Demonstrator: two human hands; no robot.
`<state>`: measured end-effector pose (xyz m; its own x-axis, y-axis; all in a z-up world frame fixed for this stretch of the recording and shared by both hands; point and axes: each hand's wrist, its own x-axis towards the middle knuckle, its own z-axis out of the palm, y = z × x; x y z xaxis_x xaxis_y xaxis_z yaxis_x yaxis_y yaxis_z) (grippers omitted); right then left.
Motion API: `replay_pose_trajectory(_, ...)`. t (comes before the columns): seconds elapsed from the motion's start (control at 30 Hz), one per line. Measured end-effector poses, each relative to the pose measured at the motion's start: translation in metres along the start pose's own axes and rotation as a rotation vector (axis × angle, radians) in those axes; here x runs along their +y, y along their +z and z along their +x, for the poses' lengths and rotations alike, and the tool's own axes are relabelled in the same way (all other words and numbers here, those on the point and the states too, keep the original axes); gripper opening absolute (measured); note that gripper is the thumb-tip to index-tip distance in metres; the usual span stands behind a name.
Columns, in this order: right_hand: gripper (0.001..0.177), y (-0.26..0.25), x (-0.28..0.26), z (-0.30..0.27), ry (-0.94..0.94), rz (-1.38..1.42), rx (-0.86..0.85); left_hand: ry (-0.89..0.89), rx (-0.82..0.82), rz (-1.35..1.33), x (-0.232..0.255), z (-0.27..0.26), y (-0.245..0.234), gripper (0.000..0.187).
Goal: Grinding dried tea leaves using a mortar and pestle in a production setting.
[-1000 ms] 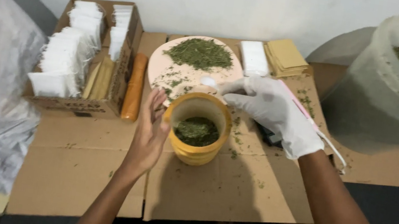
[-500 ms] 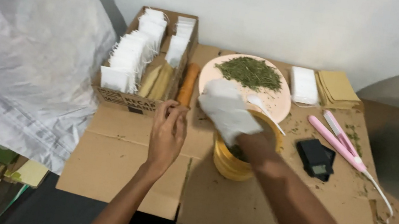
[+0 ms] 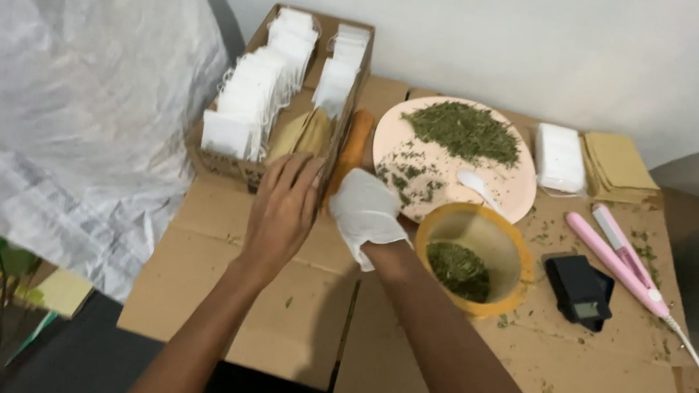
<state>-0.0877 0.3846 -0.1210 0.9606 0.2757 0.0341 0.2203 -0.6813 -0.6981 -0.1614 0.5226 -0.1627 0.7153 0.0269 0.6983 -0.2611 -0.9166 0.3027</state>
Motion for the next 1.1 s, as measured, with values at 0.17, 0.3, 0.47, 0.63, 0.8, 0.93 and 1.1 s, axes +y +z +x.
replay_pose_trajectory(0.17, 0.044, 0.022, 0.006, -0.002, 0.166, 0.016, -0.052, 0.046, 0.005, 0.001, -0.004, -0.006, 0.002, 0.035)
replay_pose_trajectory(0.3, 0.049, 0.032, 0.002, 0.003, 0.310, 0.032, -0.069, 0.048, -0.015, 0.045, -0.013, -0.005, 0.007, 0.037)
replay_pose_trajectory(0.47, 0.062, -0.002, -0.037, -0.034, 0.476, 0.184, -0.088, 0.032, -0.039, 0.067, -0.008, -0.002, 0.001, 0.037)
replay_pose_trajectory(0.63, 0.074, -0.017, -0.036, -0.036, 0.643, 0.714, -0.017, 0.031, -0.071, 0.049, -0.005, 0.001, -0.007, 0.038)
replay_pose_trajectory(0.8, 0.062, -0.080, -0.085, -0.072, 0.366, 0.407, -0.209, 0.053, -0.028, 0.055, 0.013, 0.017, -0.019, 0.033)
replay_pose_trajectory(0.93, 0.069, -0.106, -0.065, -0.075, 0.508, 0.740, 0.010, 0.003, 0.029, -0.106, 0.052, 0.045, -0.044, 0.034)
replay_pose_trajectory(1.1, 0.061, -0.172, -0.053, -0.114, 0.366, 1.170, 0.151, 0.049, -0.012, -0.377, 0.108, 0.062, -0.034, 0.038)
